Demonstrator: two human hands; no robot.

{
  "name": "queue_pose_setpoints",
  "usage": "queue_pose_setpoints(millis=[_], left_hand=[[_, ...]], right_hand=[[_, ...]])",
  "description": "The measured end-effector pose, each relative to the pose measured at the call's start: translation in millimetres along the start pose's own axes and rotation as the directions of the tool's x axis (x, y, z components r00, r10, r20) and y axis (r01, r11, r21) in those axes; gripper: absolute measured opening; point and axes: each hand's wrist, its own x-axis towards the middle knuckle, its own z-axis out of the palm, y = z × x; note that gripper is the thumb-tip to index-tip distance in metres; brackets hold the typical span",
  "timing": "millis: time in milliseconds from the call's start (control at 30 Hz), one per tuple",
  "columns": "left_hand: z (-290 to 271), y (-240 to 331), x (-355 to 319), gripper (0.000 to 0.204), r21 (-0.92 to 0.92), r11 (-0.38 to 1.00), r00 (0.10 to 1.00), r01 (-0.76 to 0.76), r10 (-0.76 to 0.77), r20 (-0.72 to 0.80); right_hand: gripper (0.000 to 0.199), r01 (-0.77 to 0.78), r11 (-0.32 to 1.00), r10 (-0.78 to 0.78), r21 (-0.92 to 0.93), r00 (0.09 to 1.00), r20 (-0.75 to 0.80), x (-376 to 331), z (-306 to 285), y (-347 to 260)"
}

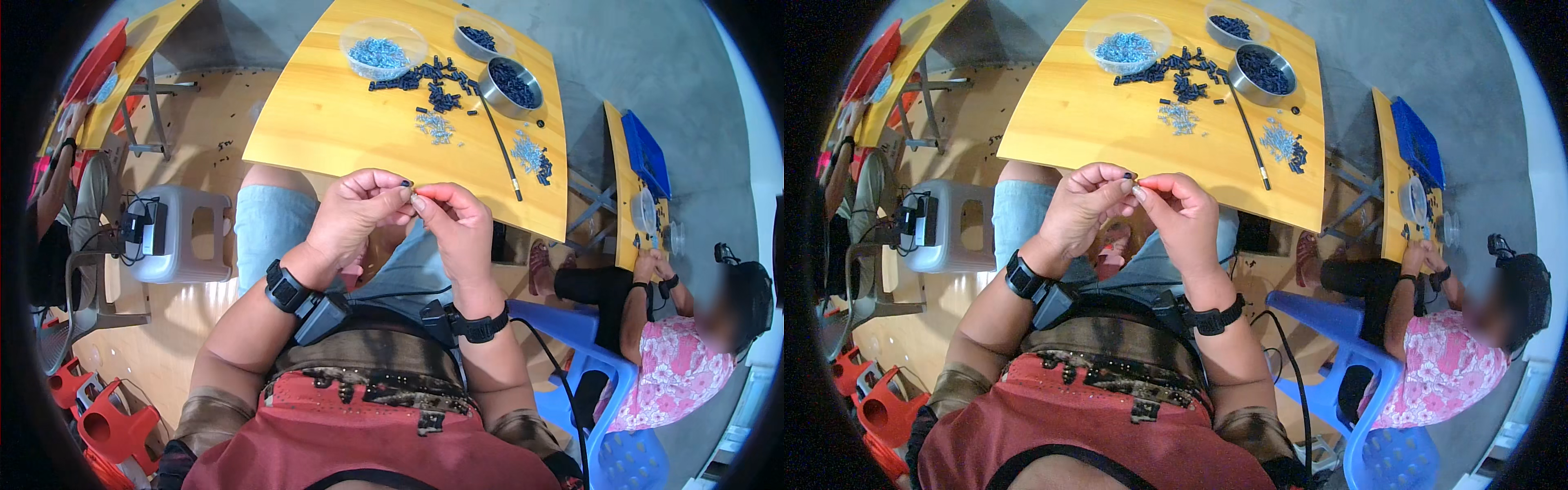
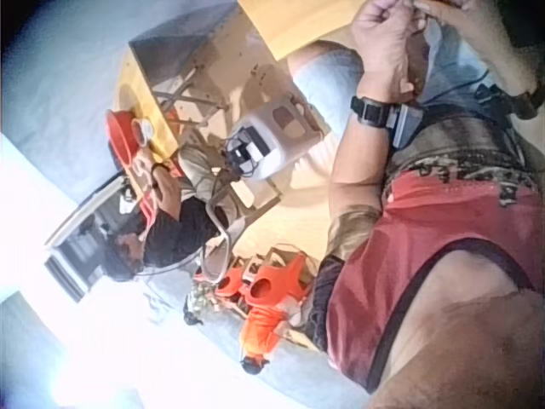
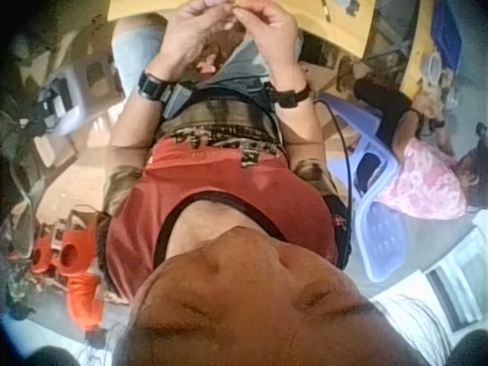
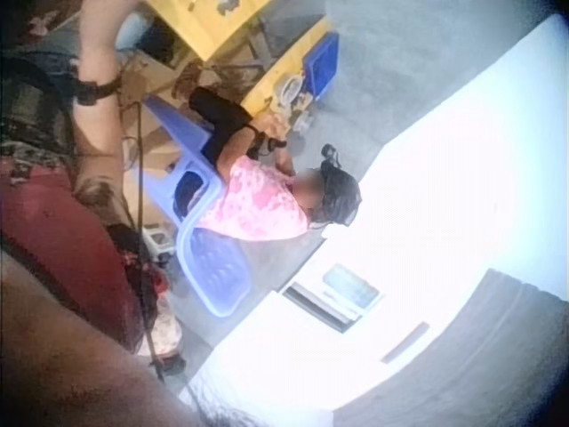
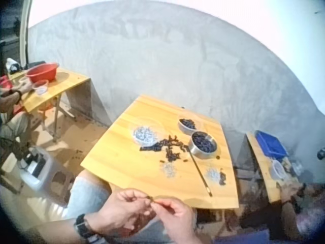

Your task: Assembling small black and blue plastic components at a workshop table.

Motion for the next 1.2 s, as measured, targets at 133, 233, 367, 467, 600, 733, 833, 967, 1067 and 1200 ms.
queue_pose_setpoints(millis=[133,233,367,467,600,733,833,967,1067,1200], left_hand=[[5,2,-9,0.012,-0.001,1.0,1.0,0.015,-0.015,0.024],[7,1,-17,0.012,0.006,1.0,0.999,0.017,-0.018,0.051],[9,1,-26,0.014,0.038,0.998,0.995,0.057,-0.06,0.075],[13,1,-32,0.016,0.102,0.992,0.994,0.08,-0.087,0.068],[16,-3,-37,0.02,0.162,0.985,0.992,0.062,-0.078,0.096],[20,-3,-40,0.02,0.208,0.976,0.992,0.056,-0.077,0.096],[24,-1,-44,0.019,0.234,0.971,0.99,0.056,-0.084,0.113],[25,0,-46,0.018,0.258,0.965,0.989,0.049,-0.083,0.122],[23,-1,-47,0.018,0.266,0.963,0.989,0.036,-0.074,0.132],[28,4,-50,0.019,0.329,0.943,0.992,0.039,-0.077,0.103]], right_hand=[[0.006,0.073,0.997,-0.073,0.029,0.997,0.008,-7,-3,6],[0.005,0.083,0.995,-0.085,0.049,0.996,0.025,-14,-2,-1],[0.006,0.069,0.991,-0.073,0.116,0.997,0.028,-22,-4,-7],[0.007,0.097,0.992,-0.097,0.077,0.995,0.006,-26,-10,-14],[0.006,0.114,0.992,-0.117,0.059,0.992,0.045,-31,-18,-24],[0.007,0.134,0.991,-0.133,-0.012,0.989,0.06,-36,-21,-27],[0.007,0.136,0.99,-0.133,-0.049,0.99,0.055,-38,-23,-27],[0.006,0.166,0.981,-0.159,-0.105,0.985,0.067,-38,-23,-27],[0.006,0.159,0.978,-0.149,-0.135,0.985,0.082,-38,-24,-26],[0.006,0.181,0.953,-0.16,-0.241,0.981,0.106,-37,-26,-33]])
